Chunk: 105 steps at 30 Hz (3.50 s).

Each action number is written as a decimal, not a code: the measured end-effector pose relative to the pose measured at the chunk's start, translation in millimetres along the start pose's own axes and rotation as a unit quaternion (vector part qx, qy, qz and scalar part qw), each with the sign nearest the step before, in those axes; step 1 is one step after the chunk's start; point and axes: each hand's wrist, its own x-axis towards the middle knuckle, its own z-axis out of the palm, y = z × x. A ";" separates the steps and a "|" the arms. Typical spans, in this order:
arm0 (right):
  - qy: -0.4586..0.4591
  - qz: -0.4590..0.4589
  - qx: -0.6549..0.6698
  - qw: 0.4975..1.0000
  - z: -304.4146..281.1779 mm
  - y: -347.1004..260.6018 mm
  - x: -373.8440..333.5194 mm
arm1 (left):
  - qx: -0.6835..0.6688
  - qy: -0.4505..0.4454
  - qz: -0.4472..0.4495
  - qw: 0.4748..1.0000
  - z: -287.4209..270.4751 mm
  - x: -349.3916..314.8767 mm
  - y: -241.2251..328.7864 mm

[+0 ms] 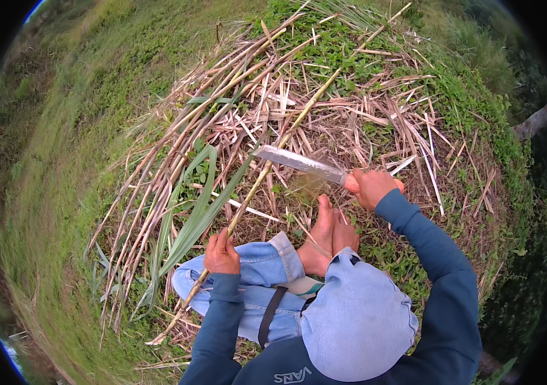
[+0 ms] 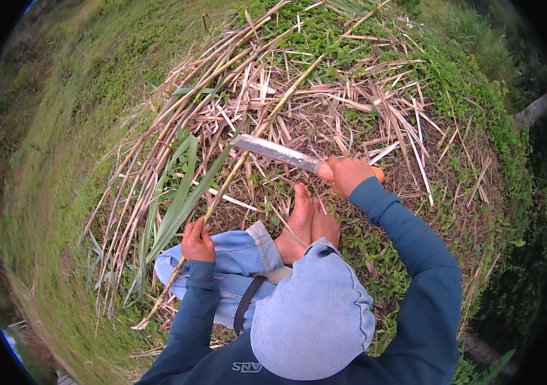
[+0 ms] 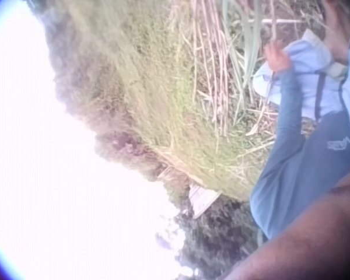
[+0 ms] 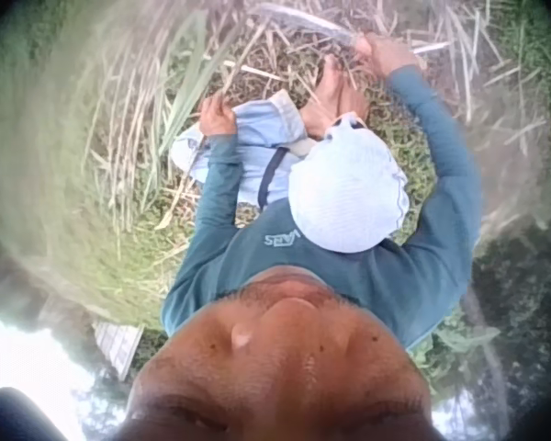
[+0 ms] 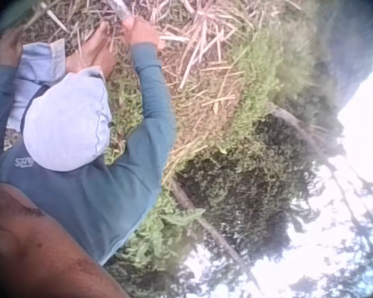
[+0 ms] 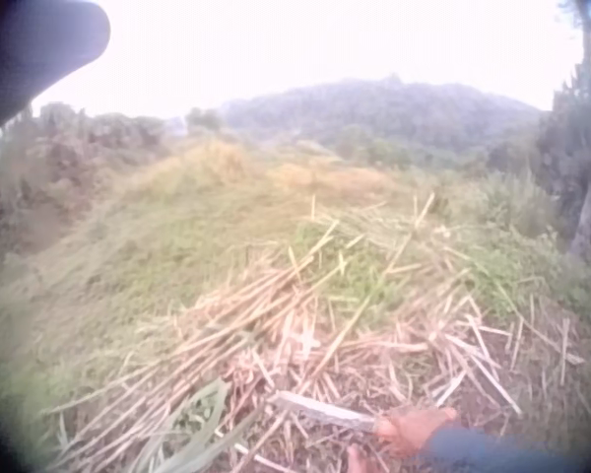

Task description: The person sits on the ground and uses a machete to chop long sugarcane stalks into smaller pieces. They hold the stalks with one hand and strike them with the machete in the other, creating a pile of cut cane segments.

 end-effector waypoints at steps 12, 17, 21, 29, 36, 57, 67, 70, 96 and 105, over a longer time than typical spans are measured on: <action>0.079 0.034 -0.035 0.996 16.6 21.3 34.5 | -0.017 0.013 0.017 1.000 8.8 -5.0 4.7; -0.028 -0.063 -0.048 0.996 5.1 -9.8 0.6 | -0.015 -0.004 0.001 1.000 -1.4 -6.5 -0.5; 0.083 0.094 -0.028 0.992 25.5 43.1 27.8 | -0.022 0.004 0.017 1.000 6.6 -12.9 2.4; 0.001 0.021 0.015 1.000 23.5 2.1 -28.6 | 0.035 -0.040 -0.005 0.999 -19.7 15.7 -5.7; 0.071 0.044 0.145 0.986 66.1 -25.2 -53.2 | -0.171 -0.288 -0.089 0.938 -24.8 65.4 -34.8; 0.140 0.011 0.100 0.985 34.9 3.4 -61.4 | -0.472 -0.462 -0.317 0.680 -42.3 25.2 -4.7; 0.130 -0.006 0.083 0.988 33.3 2.3 -35.2 | -0.525 -0.502 -0.358 0.587 -47.4 24.6 -8.4; 0.133 -0.017 0.048 0.990 34.3 9.8 -28.0 | -0.550 -0.510 -0.374 0.546 -46.3 25.3 -13.3; 0.146 0.097 0.173 0.969 31.8 -32.3 -49.3 | 0.007 -0.227 0.046 0.973 -2.3 121.8 64.8; 0.158 0.191 0.264 0.932 80.3 0.8 -100.1 | -0.051 -0.194 0.048 0.979 40.5 130.9 -13.4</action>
